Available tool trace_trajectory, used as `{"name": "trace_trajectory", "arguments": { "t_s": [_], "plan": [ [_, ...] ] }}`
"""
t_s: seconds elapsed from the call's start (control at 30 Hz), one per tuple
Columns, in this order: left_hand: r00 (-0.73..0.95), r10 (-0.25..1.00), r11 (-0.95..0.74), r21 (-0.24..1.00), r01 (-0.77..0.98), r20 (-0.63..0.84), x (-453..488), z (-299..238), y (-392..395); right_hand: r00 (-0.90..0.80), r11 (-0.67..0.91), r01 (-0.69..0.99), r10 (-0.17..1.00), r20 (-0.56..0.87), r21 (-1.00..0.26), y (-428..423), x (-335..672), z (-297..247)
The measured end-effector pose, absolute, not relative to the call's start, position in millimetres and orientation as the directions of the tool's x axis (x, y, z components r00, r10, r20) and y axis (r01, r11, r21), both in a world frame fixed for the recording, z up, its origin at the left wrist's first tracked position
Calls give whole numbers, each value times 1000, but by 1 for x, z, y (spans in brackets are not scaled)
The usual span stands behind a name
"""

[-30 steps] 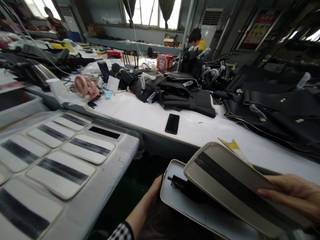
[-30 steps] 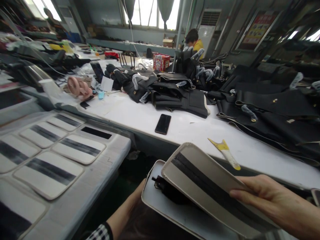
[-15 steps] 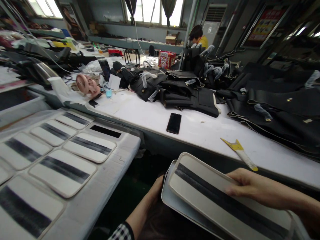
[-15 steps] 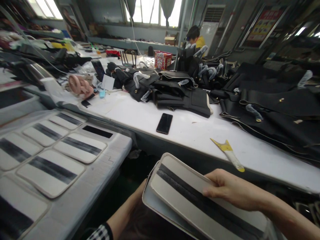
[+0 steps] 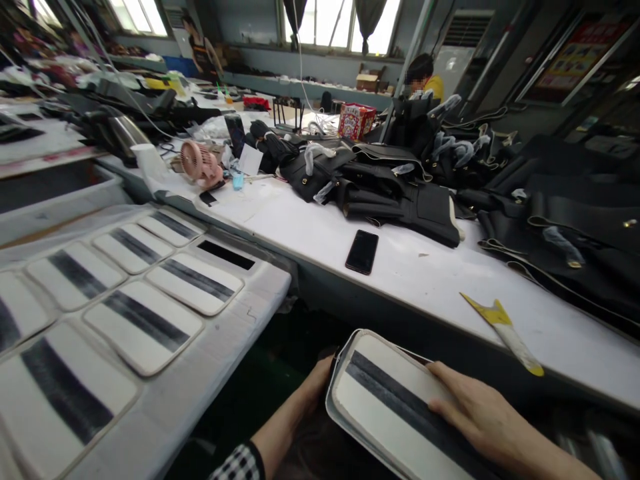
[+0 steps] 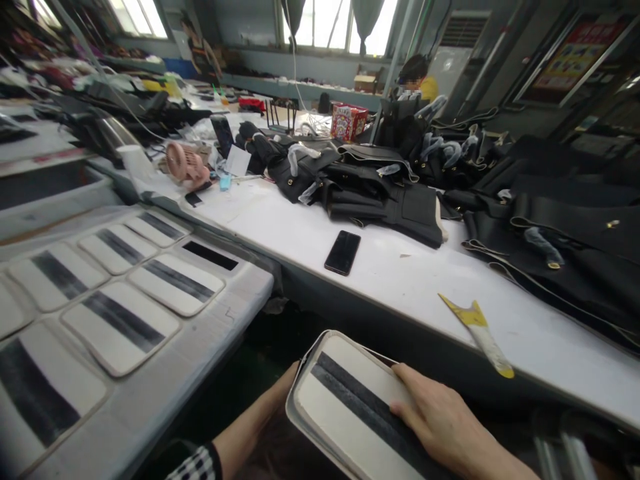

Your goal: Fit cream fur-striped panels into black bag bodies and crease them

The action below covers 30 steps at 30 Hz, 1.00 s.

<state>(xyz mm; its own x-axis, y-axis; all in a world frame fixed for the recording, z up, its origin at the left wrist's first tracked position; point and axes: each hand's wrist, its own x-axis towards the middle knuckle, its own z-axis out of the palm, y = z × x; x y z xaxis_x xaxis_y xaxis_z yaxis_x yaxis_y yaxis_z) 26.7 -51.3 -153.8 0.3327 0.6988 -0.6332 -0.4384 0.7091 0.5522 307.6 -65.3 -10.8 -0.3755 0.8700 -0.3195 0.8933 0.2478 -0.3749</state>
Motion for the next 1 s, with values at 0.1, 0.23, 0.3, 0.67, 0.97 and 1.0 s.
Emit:
{"name": "trace_trajectory", "arguments": {
  "t_s": [0.1, 0.23, 0.3, 0.67, 0.97, 1.0],
  "plan": [
    [317, 710, 697, 568, -438, -628, 28, -152, -49, -517, 496, 848, 852, -81, -187, -76, 308, -26],
    [299, 730, 676, 581, -454, -615, 33, -147, -51, -522, 521, 853, 846, 105, 46, -83, 302, -48],
    [287, 741, 661, 588, -466, -607, 35, -145, -54, -500, 498, 865, 844, 196, 61, -88, 297, -52],
    [302, 750, 654, 591, -472, -589, 30, -149, -51, -710, 720, 687, 694, 116, -98, -80, 225, -50],
    [389, 678, 731, 518, -443, -624, 24, -143, -56, -530, 531, 823, 846, 63, -202, -85, 214, -57],
    [391, 665, 743, 514, -428, -636, 23, -142, -55, -508, 504, 834, 860, 42, -223, -86, 211, -56]
  ]
}}
